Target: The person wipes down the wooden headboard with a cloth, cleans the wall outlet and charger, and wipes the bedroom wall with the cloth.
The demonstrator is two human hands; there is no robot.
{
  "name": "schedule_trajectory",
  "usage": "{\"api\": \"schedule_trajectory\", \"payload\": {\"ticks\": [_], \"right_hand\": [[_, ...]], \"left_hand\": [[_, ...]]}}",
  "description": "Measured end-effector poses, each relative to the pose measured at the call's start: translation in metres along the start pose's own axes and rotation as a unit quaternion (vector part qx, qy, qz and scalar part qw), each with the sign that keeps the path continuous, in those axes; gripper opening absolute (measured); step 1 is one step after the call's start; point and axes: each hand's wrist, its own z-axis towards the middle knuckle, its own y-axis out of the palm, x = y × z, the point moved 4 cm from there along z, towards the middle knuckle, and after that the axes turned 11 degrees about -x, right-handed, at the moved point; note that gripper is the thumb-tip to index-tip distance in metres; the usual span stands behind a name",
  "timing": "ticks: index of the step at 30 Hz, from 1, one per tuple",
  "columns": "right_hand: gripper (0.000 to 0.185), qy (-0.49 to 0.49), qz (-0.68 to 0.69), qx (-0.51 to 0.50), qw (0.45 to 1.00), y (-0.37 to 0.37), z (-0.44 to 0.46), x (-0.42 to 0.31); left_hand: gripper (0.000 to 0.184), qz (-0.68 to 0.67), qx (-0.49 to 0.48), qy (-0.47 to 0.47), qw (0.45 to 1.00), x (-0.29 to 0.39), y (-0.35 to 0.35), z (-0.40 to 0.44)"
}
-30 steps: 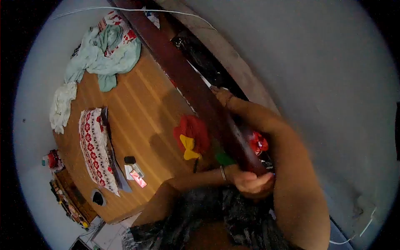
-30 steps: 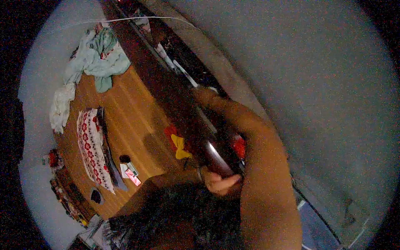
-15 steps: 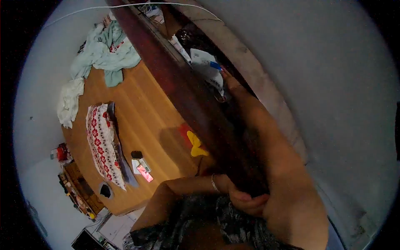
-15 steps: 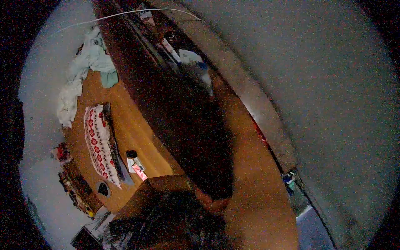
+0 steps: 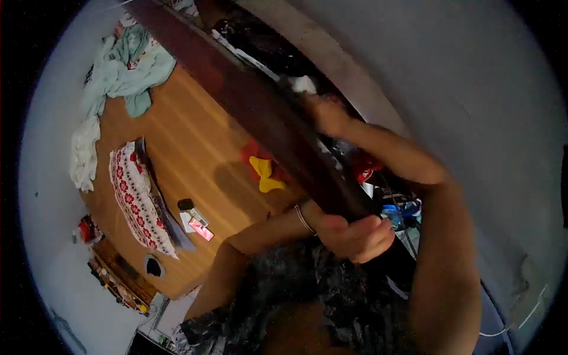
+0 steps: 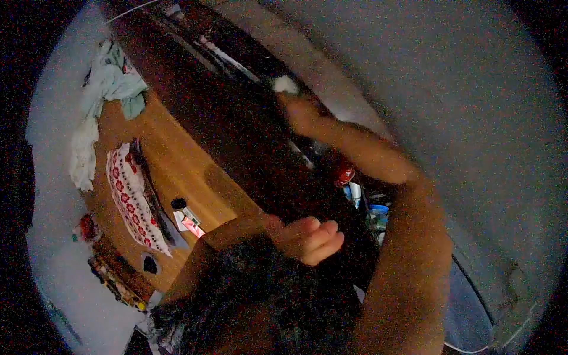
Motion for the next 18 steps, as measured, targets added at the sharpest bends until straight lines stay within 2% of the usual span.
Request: {"api": "schedule_trajectory", "payload": {"ticks": [1,4,6,8,18], "right_hand": [[0.059,-0.011,-0.123,0.043,0.991,0.026,-0.017,0.016],[0.055,-0.005,-0.280,0.087,0.956,0.053,-0.051,0.028],[0.052,0.029,-0.295,0.044,0.954,0.069,-0.056,0.039],[0.049,0.061,-0.283,-0.006,0.957,0.078,-0.063,0.051],[0.036,0.143,-0.280,-0.123,0.941,0.065,-0.104,0.065]], "left_hand": [[0.015,-0.013,-0.027,-0.019,0.999,0.005,0.002,0.001],[0.017,-0.030,-0.085,-0.080,0.993,0.013,0.008,0.008],[0.017,-0.031,-0.093,-0.098,0.990,0.007,0.011,0.015],[0.034,-0.008,-0.024,-0.001,1.000,-0.004,0.011,0.015],[0.031,0.000,-0.118,-0.001,0.993,-0.003,-0.030,0.000]]}}
